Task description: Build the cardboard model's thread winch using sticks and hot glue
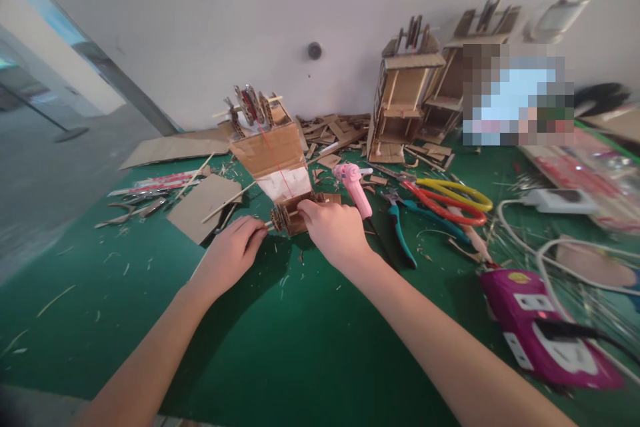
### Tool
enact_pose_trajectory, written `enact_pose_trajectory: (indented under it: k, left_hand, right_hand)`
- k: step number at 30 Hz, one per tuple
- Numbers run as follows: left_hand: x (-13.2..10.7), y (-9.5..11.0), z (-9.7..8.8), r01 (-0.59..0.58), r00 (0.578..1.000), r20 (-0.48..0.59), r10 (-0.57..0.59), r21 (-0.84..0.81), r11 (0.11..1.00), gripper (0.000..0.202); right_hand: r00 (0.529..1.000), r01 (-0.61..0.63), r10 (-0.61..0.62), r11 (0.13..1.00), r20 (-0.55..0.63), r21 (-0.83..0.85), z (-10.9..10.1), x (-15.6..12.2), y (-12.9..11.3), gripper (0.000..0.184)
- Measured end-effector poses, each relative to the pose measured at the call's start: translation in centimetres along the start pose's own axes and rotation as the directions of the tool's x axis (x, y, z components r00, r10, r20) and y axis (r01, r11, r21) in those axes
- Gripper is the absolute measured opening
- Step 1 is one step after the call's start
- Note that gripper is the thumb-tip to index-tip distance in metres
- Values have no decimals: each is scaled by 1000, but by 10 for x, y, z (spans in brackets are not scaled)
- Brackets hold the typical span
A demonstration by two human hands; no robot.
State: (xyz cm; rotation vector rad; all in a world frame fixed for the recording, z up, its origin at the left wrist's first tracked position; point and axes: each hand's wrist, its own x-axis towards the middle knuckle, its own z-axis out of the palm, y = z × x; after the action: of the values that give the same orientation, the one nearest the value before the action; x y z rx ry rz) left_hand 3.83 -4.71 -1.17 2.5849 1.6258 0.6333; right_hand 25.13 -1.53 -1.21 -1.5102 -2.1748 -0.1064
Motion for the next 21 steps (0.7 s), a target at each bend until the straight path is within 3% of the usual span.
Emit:
enact_pose_trajectory:
  k: [11,15,21]
  left_hand:
    - [-2,-6,5,-30,998,-62,27,-39,999,11]
    - [-2,-6,4,-37,998,-51,34,-71,997,12]
    - [-3,-6,5,-46,998,-51,41,-103,994,13]
  right_hand:
    - [998,-42,41,999,39,8,-4,-2,1,32]
    - [997,-51,47,997,55,66,-4,0,3,24]
    - [990,-84,77,995,114,56,-7,2,1,27]
